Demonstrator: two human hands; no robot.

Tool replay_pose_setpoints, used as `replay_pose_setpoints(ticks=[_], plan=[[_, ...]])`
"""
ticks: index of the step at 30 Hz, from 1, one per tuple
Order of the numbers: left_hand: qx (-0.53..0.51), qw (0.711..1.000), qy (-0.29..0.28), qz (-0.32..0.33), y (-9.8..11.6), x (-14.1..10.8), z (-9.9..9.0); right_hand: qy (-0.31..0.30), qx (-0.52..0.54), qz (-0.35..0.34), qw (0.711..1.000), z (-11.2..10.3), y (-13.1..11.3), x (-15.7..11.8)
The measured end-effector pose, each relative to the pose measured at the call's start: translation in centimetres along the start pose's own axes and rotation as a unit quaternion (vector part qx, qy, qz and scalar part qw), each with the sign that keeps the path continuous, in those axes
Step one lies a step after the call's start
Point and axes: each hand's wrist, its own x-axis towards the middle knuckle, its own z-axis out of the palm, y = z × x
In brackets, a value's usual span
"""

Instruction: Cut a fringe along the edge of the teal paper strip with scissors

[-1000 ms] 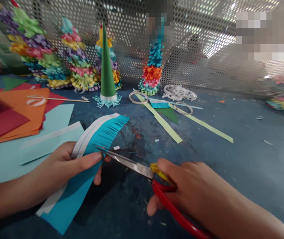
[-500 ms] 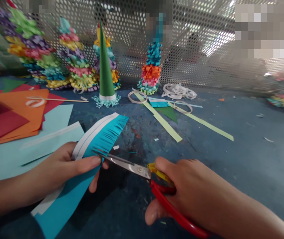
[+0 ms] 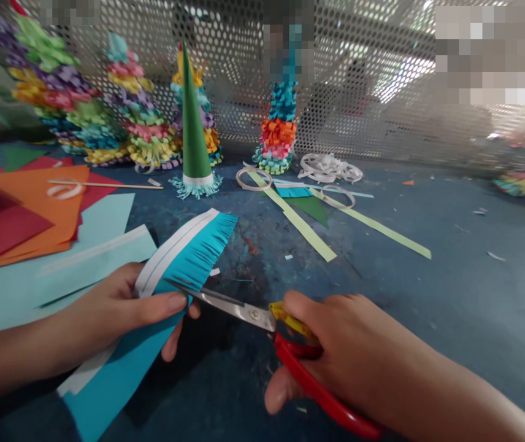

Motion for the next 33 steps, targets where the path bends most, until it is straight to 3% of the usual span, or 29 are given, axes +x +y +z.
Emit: replay_pose_setpoints(ticks=[6, 14, 21, 33], plan=[[-0.008, 1.0, 0.005, -0.013, 0.1, -0.1, 0.1, 0.016, 0.0, -0.041, 0.999, 0.1, 0.5, 0.2], [0.043, 0.999, 0.024, 0.007, 0.1, -0.1, 0.3, 0.04, -0.021, -0.018, 0.999, -0.1, 0.5, 0.4], [0.061, 0.997, 0.054, 0.004, -0.5, 0.2, 0.0, -0.022, 0.015, 0.046, 0.999, -0.5, -0.2, 0.0], [0.067, 0.991, 0.103, 0.059, -0.8, 0.2, 0.2, -0.005, -0.023, 0.026, 0.999, -0.6, -0.1, -0.1]])
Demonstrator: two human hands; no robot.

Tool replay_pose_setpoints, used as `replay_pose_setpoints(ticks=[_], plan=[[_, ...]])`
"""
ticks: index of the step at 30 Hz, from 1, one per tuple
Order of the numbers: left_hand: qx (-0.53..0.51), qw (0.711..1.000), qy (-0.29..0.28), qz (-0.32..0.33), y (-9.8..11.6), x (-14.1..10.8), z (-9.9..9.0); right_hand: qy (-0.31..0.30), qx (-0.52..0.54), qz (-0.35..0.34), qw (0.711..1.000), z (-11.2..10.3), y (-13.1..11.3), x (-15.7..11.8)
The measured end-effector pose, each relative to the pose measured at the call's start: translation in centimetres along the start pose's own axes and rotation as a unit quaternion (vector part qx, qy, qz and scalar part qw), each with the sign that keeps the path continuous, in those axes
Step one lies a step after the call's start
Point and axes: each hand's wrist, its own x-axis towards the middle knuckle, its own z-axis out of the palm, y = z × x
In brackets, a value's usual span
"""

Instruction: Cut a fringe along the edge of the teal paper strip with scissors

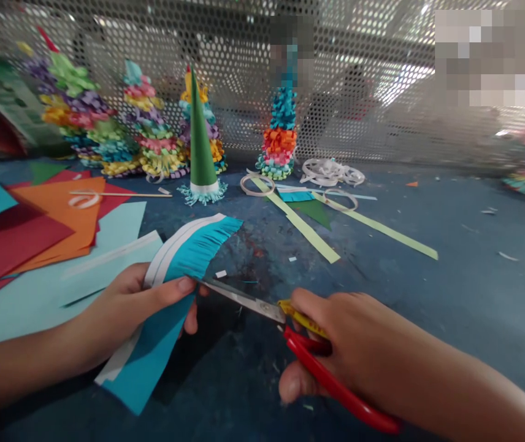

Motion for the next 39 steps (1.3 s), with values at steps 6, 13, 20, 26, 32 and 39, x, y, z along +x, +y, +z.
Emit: replay_pose_setpoints(ticks=[6, 13, 20, 26, 32, 39], plan=[[0.019, 1.0, -0.002, -0.002, 0.2, -0.1, -0.1, 0.005, -0.039, 0.02, 0.999, 0.4, 0.1, 0.4], [0.054, 0.999, -0.009, 0.002, 0.1, 0.1, 0.0, -0.008, -0.031, 0.022, 0.999, 0.5, 0.1, 0.2], [0.072, 0.997, -0.008, -0.007, 0.1, 0.1, -0.1, 0.027, -0.033, -0.032, 0.999, 0.6, 1.3, 0.7], [0.035, 0.998, -0.039, -0.033, 0.3, 0.1, -0.3, -0.007, 0.014, -0.003, 1.0, -0.1, 0.7, 0.2], [0.04, 0.996, -0.075, 0.02, 0.3, -0.1, -0.1, -0.022, 0.02, 0.014, 0.999, 0.3, 0.1, -0.3], [0.037, 0.998, -0.045, -0.019, 0.9, -0.4, 0.3, -0.007, 0.014, -0.034, 0.999, 0.7, 0.8, 0.2]])
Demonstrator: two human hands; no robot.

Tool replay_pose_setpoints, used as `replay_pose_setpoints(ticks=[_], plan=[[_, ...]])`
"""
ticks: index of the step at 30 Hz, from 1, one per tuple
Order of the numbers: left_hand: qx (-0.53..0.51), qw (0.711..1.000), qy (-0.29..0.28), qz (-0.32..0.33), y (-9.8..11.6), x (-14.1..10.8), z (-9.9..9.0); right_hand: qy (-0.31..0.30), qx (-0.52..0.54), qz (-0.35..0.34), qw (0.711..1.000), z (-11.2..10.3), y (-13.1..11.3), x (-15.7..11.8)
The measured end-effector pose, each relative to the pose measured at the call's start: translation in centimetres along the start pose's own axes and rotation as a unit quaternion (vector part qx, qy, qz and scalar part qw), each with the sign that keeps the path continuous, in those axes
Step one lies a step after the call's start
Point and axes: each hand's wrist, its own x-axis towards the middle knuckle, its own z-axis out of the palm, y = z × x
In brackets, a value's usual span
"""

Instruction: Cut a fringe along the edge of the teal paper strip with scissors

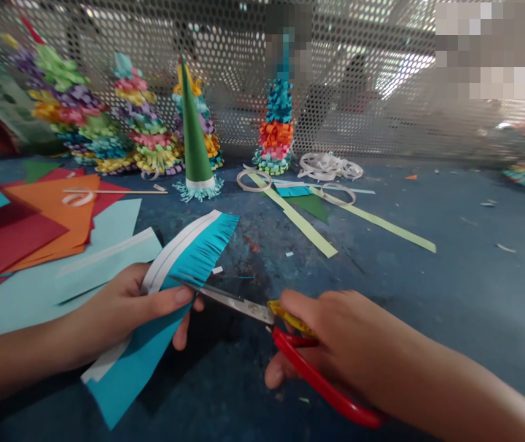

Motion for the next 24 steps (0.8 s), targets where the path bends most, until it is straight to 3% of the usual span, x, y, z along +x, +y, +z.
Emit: replay_pose_setpoints(ticks=[5, 15, 20, 24], plan=[[-0.01, 1.0, -0.007, -0.011, 0.0, 0.0, -0.2, -0.005, 0.015, -0.01, 1.0, 0.0, 0.2, 0.4], [-0.036, 0.999, -0.017, 0.008, -0.3, 0.1, 0.1, 0.02, -0.024, 0.038, 0.999, -0.2, -0.7, -0.7], [0.001, 1.0, 0.004, 0.012, -0.5, 0.1, 0.0, -0.007, -0.002, 0.048, 0.999, -0.4, -0.9, -0.8], [-0.012, 0.999, 0.038, 0.0, -0.3, 0.0, 0.1, 0.004, -0.019, 0.049, 0.999, -0.4, -1.3, -0.6]])
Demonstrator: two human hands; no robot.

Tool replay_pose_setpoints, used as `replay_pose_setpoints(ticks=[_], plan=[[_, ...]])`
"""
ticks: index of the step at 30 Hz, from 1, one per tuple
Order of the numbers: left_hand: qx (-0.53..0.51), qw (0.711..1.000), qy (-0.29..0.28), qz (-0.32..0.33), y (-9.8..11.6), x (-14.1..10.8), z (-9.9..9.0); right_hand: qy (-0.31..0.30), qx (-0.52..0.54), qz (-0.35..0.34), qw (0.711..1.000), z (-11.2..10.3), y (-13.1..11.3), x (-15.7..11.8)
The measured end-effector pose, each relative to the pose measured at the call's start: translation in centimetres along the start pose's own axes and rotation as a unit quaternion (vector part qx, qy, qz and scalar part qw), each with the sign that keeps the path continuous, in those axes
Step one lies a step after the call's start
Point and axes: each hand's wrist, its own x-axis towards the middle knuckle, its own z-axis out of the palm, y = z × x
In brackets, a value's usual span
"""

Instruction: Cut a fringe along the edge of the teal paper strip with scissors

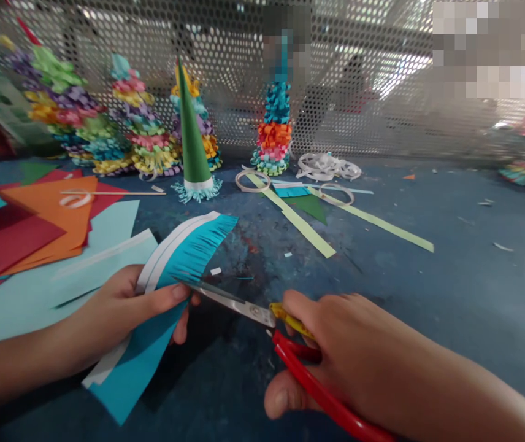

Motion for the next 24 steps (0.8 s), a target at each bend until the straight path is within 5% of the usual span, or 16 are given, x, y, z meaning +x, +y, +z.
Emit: replay_pose_setpoints(ticks=[8, 15, 24], plan=[[0.025, 0.999, 0.02, 0.032, -0.6, 0.3, -0.3, -0.003, 0.01, 0.023, 1.0, 0.6, 0.3, -0.6], [0.041, 0.997, 0.043, 0.04, -0.9, 0.2, -0.3, 0.054, -0.015, 0.005, 0.998, 1.0, 0.2, 0.0], [0.076, 0.995, 0.037, 0.046, -0.7, 0.2, -0.4, 0.017, 0.025, -0.009, 1.0, 1.0, 0.8, 0.2]])
